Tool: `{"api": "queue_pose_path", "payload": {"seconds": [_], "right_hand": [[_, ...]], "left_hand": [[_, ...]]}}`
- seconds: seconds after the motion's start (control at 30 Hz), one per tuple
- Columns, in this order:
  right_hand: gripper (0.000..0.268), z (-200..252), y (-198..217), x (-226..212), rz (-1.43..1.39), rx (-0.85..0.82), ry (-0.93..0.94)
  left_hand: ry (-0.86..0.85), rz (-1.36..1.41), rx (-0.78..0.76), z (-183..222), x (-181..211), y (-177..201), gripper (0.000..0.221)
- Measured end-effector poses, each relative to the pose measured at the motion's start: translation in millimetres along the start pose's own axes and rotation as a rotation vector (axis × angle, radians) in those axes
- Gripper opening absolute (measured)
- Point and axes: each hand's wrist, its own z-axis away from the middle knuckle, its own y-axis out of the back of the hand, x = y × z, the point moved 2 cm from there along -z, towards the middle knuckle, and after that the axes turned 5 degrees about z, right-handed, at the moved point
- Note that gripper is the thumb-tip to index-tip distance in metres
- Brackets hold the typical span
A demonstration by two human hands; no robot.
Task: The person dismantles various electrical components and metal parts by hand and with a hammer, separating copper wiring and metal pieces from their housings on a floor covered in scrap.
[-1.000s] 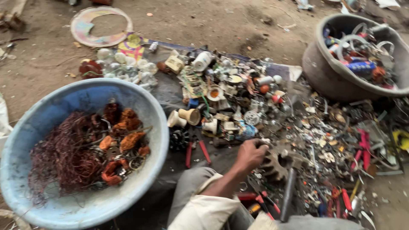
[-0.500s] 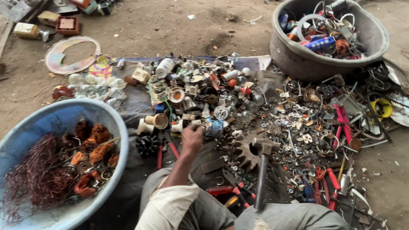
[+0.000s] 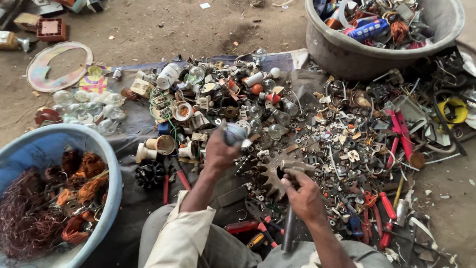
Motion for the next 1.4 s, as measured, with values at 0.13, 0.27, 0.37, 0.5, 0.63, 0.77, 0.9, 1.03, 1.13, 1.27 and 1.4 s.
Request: {"api": "queue_pose_path", "payload": {"seconds": [0.13, 0.27, 0.37, 0.5, 0.63, 0.77, 0.9, 1.03, 1.13, 1.27, 1.4], "right_hand": [[0.038, 3, -16, -8, -0.110, -0.080, 0.002], [0.044, 10, -42, -17, -0.347, -0.181, 0.140], [0.057, 26, -73, -19, -0.529, -0.269, -0.013], [0.052, 45, -79, -21, -0.235, -0.083, 0.163], [0.042, 48, -73, -29, -0.174, -0.198, 0.080], [0.039, 42, -52, -33, -0.447, -0.322, -0.140], [0.035, 34, -31, -27, -0.792, -0.339, -0.136], [0.037, 29, -26, -26, -1.263, -0.361, -0.110], [0.040, 24, -24, -21, -1.305, -0.355, -0.071], [0.032, 11, -33, -9, -1.313, -0.366, -0.111], [0.026, 3, -35, 0, -1.248, -0.308, -0.077]], "left_hand": [[0.285, 0.898, 0.096, 26, 21, 21, 0.079], [0.690, 1.193, 0.171, 59, 2, -13, 0.056], [0.676, 1.266, 0.253, 87, -21, -53, 0.046], [0.644, 1.226, 0.408, 107, -44, -72, 0.036], [0.649, 1.016, 0.505, 103, -57, -69, 0.033], [0.637, 1.134, 0.651, 85, -71, -34, 0.026], [0.365, 0.920, 0.632, 78, -68, -5, 0.027], [0.174, 0.946, 0.528, 74, -51, 14, 0.037], [0.297, 0.832, 0.339, 83, -35, 15, 0.032], [0.093, 0.607, 0.069, 93, -7, -1, 0.020], [-0.497, -0.370, 0.107, 78, -16, 14, 0.026]]}}
